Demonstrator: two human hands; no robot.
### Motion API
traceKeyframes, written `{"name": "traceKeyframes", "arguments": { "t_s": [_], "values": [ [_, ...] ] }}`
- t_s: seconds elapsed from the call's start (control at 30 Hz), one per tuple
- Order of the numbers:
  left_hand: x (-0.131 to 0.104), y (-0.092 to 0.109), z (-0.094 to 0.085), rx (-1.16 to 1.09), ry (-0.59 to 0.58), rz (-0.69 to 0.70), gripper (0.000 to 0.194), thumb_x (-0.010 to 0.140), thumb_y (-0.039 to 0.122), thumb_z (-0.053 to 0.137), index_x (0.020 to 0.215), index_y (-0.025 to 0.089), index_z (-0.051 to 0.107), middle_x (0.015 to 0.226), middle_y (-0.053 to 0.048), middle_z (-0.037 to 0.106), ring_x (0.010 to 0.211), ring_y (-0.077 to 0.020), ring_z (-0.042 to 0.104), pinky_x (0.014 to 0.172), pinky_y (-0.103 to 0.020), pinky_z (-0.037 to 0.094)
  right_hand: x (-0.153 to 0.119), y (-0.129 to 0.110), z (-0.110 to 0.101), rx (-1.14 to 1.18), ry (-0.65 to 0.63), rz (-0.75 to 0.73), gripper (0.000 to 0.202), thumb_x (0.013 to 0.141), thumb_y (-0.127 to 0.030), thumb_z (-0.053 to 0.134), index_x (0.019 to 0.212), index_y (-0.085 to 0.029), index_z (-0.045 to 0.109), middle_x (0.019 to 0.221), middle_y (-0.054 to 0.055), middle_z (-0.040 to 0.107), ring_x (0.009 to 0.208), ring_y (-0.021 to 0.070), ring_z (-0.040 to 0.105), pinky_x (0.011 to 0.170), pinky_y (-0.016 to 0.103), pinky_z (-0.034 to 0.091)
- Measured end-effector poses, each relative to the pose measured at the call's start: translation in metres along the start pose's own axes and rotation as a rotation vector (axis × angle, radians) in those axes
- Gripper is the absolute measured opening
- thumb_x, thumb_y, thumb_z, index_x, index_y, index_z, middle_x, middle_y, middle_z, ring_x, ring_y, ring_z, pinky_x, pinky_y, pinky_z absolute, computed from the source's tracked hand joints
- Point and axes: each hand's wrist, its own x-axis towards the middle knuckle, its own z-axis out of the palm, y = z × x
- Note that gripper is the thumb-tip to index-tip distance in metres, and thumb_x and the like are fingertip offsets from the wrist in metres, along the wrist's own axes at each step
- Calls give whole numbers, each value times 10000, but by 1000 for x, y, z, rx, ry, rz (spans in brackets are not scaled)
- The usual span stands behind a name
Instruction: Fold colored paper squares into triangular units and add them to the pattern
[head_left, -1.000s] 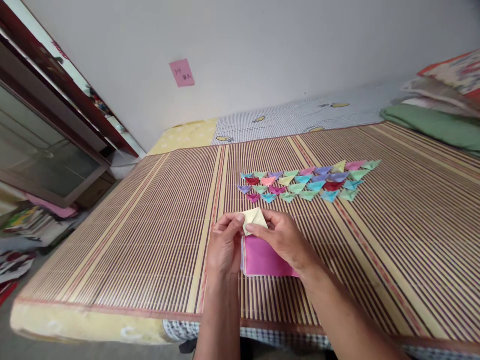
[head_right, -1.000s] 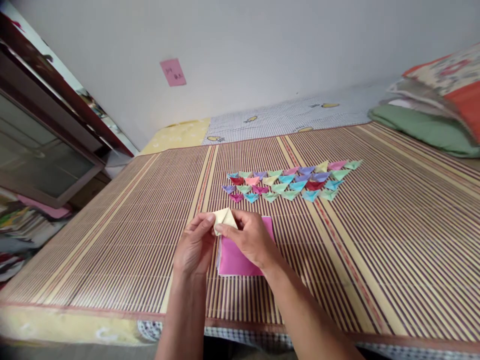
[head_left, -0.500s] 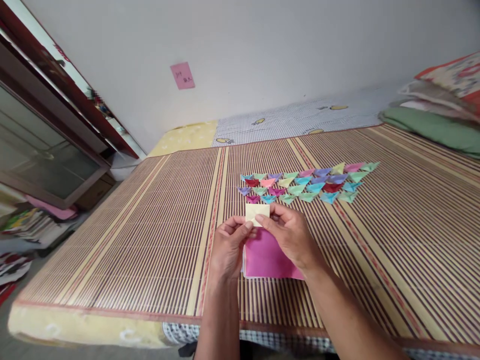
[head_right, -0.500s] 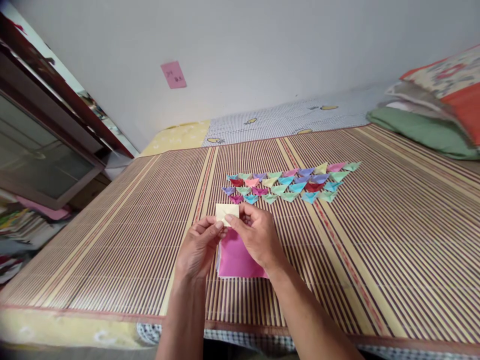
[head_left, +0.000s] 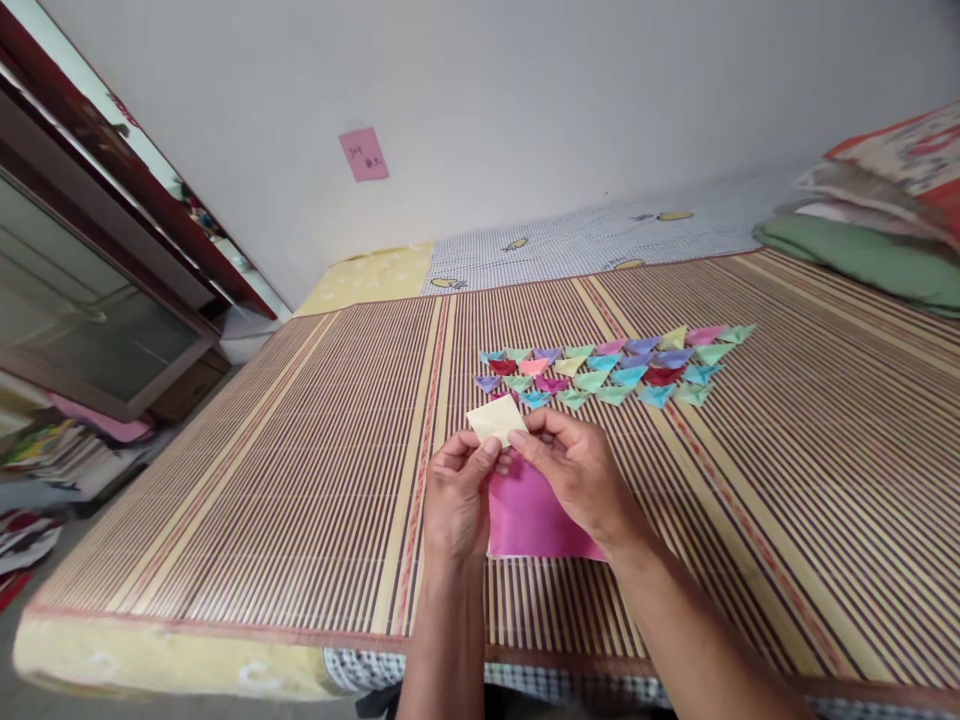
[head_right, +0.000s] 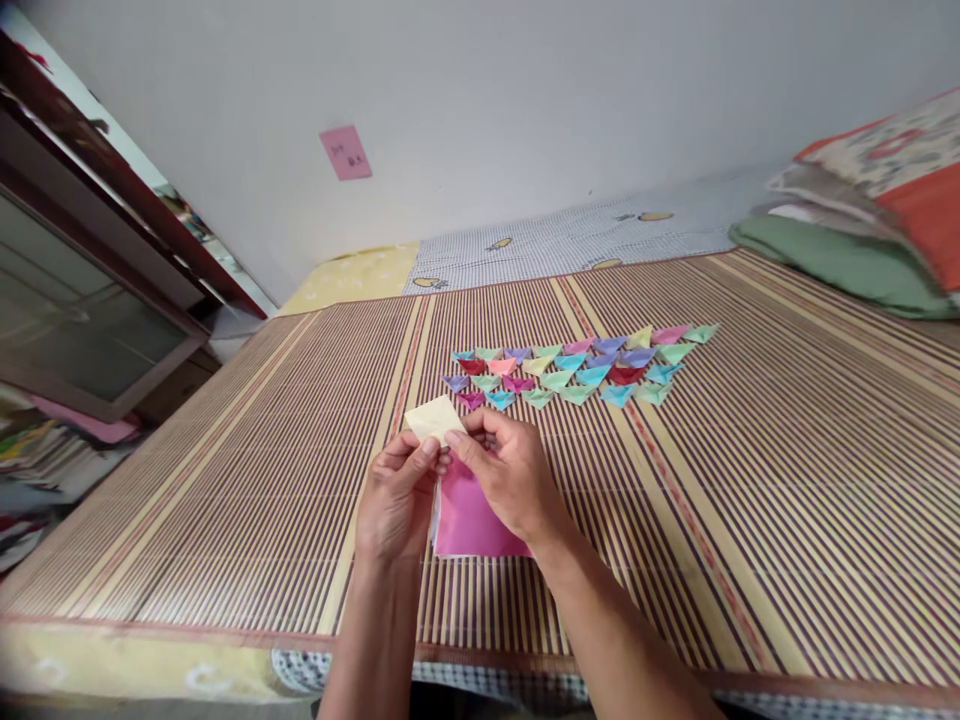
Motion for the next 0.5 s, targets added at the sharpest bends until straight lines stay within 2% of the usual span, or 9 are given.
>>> {"name": "traceKeyframes", "arguments": {
  "t_s": [0.13, 0.23, 0.37, 0.5],
  "values": [
    [0, -4, 3, -44, -13, -47, 312, 612, 315, 965, 669, 156, 703, 623, 8, 690, 581, -88, 610, 631, -200, 514, 0, -1, -1, -58, 33, -16, 284, 938, -396, 678, 732, -203, 643, 654, -9, 623, 616, 157, 577, 587, 256, 467],
    [0, -6, 5, -78, -8, -70, 290, 611, 291, 962, 678, 147, 719, 640, -6, 704, 583, -90, 617, 625, -202, 514, 2, -1, -1, -36, 39, 11, 326, 951, -439, 651, 722, -206, 637, 665, 0, 635, 635, 165, 595, 610, 262, 486],
    [-1, -8, 7, -72, 16, -20, 287, 619, 298, 963, 691, 157, 724, 637, 0, 718, 587, -96, 636, 650, -212, 536, 3, 1, 1, 72, 24, 36, 259, 892, -436, 740, 791, -208, 671, 705, -4, 673, 659, 172, 637, 628, 263, 515],
    [-1, -8, 6, 51, 15, 3, 266, 682, 326, 929, 675, 153, 726, 635, -12, 719, 592, -111, 642, 648, -226, 538, 2, 1, -1, -15, 61, 3, 240, 874, -380, 770, 755, -199, 667, 675, -13, 657, 610, 152, 586, 582, 255, 461]
  ]
}}
